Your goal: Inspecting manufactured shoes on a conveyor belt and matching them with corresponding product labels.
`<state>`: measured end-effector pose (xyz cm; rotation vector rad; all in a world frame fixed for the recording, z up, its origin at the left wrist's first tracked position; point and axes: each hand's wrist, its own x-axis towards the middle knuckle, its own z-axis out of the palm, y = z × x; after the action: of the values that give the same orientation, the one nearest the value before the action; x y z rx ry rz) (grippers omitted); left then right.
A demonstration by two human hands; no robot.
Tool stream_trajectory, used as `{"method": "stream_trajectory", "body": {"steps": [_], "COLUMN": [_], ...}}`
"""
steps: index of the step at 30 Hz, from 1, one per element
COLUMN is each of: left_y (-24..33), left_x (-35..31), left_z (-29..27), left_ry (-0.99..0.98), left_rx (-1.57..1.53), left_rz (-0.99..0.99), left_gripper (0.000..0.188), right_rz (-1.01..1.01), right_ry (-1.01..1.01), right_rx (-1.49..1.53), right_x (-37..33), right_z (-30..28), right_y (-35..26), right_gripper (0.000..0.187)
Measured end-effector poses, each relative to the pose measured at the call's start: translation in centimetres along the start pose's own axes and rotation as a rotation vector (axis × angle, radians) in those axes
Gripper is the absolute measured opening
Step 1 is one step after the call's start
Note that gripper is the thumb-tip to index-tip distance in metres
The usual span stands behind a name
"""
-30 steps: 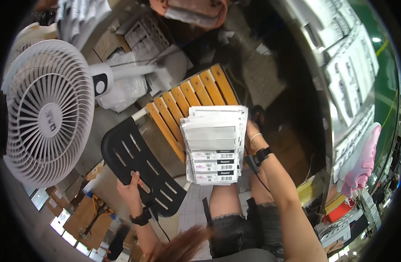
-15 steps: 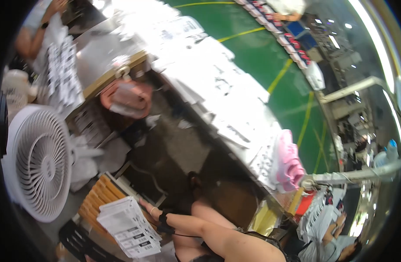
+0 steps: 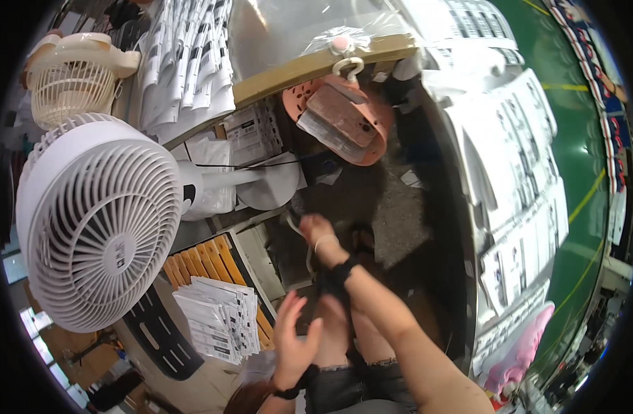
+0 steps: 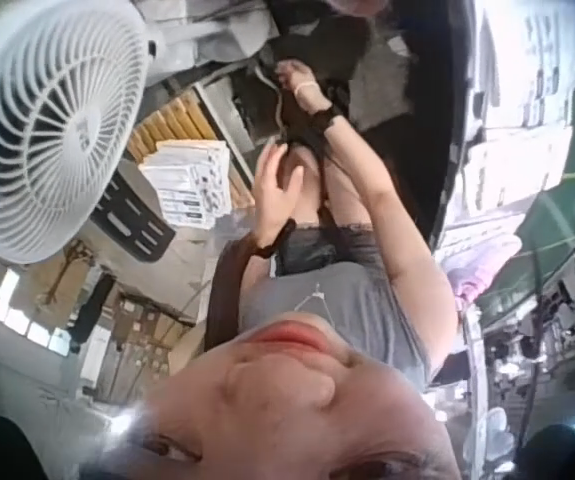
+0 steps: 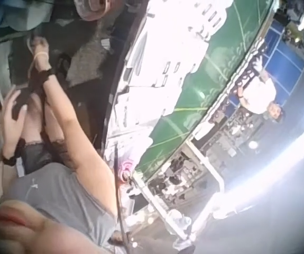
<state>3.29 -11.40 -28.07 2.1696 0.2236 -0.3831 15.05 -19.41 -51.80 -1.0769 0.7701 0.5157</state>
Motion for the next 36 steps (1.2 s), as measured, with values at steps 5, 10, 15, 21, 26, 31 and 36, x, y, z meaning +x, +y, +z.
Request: {"method": "stream_trajectory", "body": {"steps": [5,10,15,21,26,31,36], "left_y": [-1.5,-8.3,-16.5,-19.5,-21.5,-21.3,-20.7], "left_x": [6.7,11.9,14.2,15.7,15.3,17.7,16.8], "left_z": [6.8,11.2,11.4,13.0,13.5,13.5,12.4], "left_ry": [-0.036,-0.036,0.183,0.299,0.376,0.398,0.406], "left_rx": [-0.155,-0.311,-0.289,-0.266,-0.456,-0.415,-0.392], "left_rz": [0.007,-0.031,-0.151,-0.174,-0.101,0.076,0.131], "left_gripper": [0.049,0.050,0.049,0.046,0.044,0.043,0.042], "right_rz": [-0.161,-0.554,-0.523,-0.449,-0.672,-0.963,-1.021], "right_ry": [-0.145,0.043,0.106,0.593,0.475,0.355,-0.189], "right_rx": [-0.040,-0.900,-1.163,-0.737,-0.948,-1.043,-0.735], "right_x": [15.3,30.2,31.4,38.4,36.1,34.4,35.4], "right_z": [1.7,8.4,18.7,20.8,20.5,17.6,15.3], "right_y": [-8.7,-11.8,-8.9,-7.6,-8.0,-8.7,-11.2], "right_gripper": [0.023,0.045,0.064,0.065,0.044,0.037,0.030]}}
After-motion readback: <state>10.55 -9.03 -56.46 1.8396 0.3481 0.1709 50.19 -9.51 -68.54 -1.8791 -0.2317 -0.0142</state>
